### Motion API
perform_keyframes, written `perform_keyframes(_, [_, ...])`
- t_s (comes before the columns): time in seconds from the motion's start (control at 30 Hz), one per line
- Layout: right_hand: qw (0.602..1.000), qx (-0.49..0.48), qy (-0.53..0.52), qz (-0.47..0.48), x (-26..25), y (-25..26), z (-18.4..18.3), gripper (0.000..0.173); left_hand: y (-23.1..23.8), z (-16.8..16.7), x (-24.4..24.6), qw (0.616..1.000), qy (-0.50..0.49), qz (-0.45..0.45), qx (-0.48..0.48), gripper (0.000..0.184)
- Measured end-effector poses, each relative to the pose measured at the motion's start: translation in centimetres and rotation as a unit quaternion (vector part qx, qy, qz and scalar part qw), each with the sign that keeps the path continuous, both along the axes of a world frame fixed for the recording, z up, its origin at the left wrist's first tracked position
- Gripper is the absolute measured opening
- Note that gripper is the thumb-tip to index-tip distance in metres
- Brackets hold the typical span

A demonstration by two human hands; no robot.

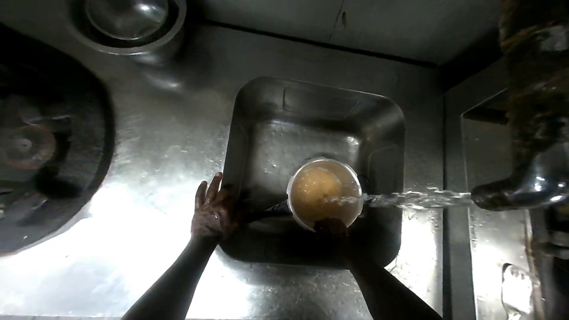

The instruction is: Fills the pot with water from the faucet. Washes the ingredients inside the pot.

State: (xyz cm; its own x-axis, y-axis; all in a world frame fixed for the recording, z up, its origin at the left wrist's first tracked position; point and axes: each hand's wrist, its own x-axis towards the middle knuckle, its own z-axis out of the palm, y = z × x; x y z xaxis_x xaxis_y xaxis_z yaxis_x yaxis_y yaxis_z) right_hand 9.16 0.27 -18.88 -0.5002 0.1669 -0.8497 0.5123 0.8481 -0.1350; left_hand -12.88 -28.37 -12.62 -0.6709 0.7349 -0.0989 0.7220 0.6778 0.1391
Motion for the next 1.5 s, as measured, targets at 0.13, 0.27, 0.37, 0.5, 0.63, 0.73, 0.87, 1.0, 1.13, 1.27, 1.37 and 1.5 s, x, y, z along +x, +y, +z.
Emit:
perform_keyframes(0.13, [0.999, 0.014, 0.028, 0.030, 0.4, -0.3, 0.2, 0.037, 0.0, 0.1, 0.0, 1.000, -0.006, 0.000, -0.008, 0.034])
perform_keyframes(0.27, [0.998, 0.026, 0.050, 0.023, 0.9, -0.6, 0.6, 0.035, 0.1, 0.2, 0.0, 1.000, -0.008, 0.001, -0.009, 0.030])
perform_keyframes(0.37, [0.999, 0.029, 0.019, 0.022, 0.3, -0.7, 0.6, 0.037, 0.0, 0.1, 0.0, 1.000, -0.007, 0.000, 0.000, 0.032])
perform_keyframes(0.5, [0.999, 0.033, 0.010, 0.028, -0.1, -0.7, 0.9, 0.037, 0.0, -0.1, -0.1, 1.000, -0.009, 0.005, 0.000, 0.034])
perform_keyframes(0.63, [0.999, 0.034, 0.011, 0.013, 0.0, -0.7, 0.8, 0.036, 0.0, 0.0, 0.0, 1.000, -0.006, 0.003, 0.006, 0.035])
perform_keyframes(0.73, [1.000, 0.026, 0.015, 0.001, 0.2, -0.5, 0.1, 0.036, 0.1, 0.2, 0.0, 1.000, -0.005, 0.002, 0.001, 0.036])
perform_keyframes(0.87, [1.000, 0.012, 0.000, 0.001, -0.3, -0.3, 0.6, 0.035, 0.1, 0.2, 0.1, 1.000, 0.001, 0.003, -0.001, 0.037])
perform_keyframes(1.0, [0.999, 0.034, -0.010, 0.014, -0.4, -0.9, 1.0, 0.035, 0.1, 0.3, 0.1, 1.000, -0.002, 0.007, -0.007, 0.036])
perform_keyframes(1.13, [0.999, 0.032, -0.021, 0.030, -0.8, -0.8, 1.4, 0.036, 0.2, 0.4, 0.0, 1.000, -0.007, 0.007, -0.007, 0.033])
perform_keyframes(1.27, [0.998, 0.035, 0.025, 0.035, 0.4, -0.7, 0.1, 0.038, 0.2, 0.3, 0.0, 1.000, 0.003, 0.001, 0.009, 0.034])
perform_keyframes(1.37, [0.999, 0.024, 0.000, 0.031, -0.4, -0.7, 1.1, 0.037, 0.1, 0.2, 0.0, 1.000, 0.003, 0.002, 0.004, 0.035])
perform_keyframes(1.5, [0.999, 0.026, 0.003, 0.042, -0.3, -0.7, 1.1, 0.037, 0.1, 0.1, -0.1, 1.000, -0.001, 0.000, -0.005, 0.036])
